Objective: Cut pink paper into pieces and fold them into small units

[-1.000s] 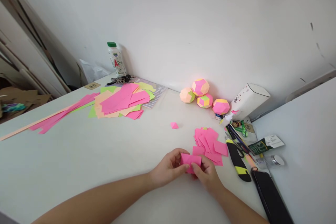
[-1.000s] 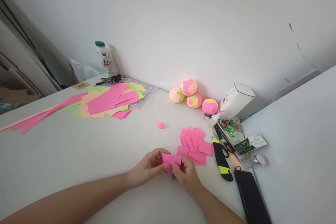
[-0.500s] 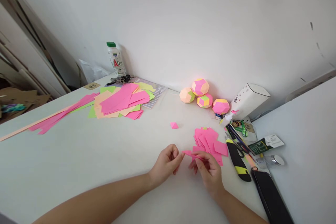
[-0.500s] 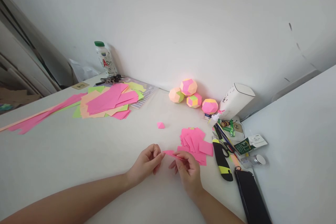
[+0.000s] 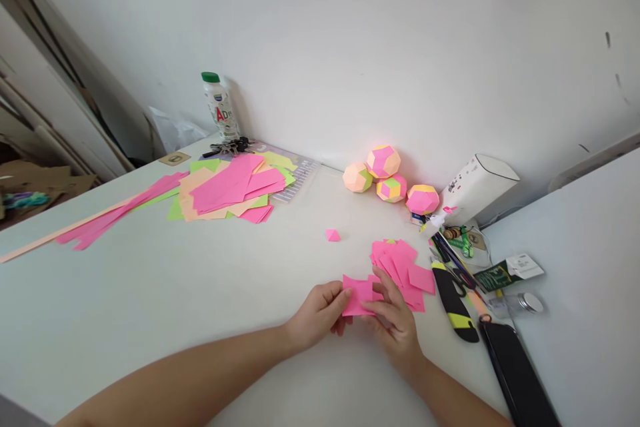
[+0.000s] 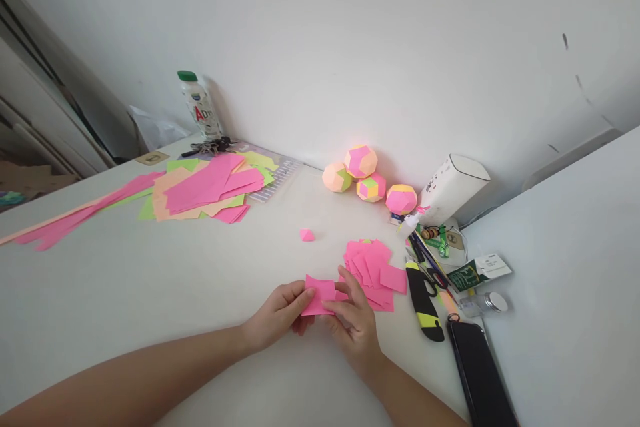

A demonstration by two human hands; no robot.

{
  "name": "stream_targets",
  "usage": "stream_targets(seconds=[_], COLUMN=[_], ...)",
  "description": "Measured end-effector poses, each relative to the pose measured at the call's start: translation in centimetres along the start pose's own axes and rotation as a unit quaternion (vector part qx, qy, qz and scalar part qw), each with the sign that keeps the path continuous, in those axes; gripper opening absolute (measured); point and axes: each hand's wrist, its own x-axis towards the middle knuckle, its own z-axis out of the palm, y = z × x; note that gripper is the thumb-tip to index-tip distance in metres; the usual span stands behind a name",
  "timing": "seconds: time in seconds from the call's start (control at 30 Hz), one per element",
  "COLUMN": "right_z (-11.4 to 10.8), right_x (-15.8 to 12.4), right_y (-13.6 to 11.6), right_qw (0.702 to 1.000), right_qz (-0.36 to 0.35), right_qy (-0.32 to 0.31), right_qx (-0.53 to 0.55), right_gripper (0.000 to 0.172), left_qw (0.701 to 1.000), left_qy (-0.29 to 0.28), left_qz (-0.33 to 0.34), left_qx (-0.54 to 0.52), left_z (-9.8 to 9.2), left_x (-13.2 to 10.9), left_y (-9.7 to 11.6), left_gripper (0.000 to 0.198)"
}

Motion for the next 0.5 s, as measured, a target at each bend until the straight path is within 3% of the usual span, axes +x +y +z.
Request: stream_targets(seconds=[0.17, 0.3, 0.5], right_z=[0.02, 0.22, 0.36], right_x=[0.41, 0.15, -0.04], right_y=[-0.23, -0.02, -0.07], right_qw=[0.997, 0.991, 0.981], right_qz=[0.057, 0.105, 0.157], right_qy=[-0.022, -0.002, 0.026], right_qx=[0.047, 0.079, 0.112], right_gripper=[0.015, 0.013, 0.009], left_qw=[1.0, 0.999, 0.998], left_qy=[-0.006, -0.029, -0.06], left_qz=[-0.011, -0.005, 0.014], left_qx=[0.022, 0.04, 0.034], left_z=[0.11, 0.01, 0.13], left_x=[-0.07, -0.28, -0.57], left_y=[0.12, 0.33, 0.98], left_gripper=[0.05, 0.05, 0.033])
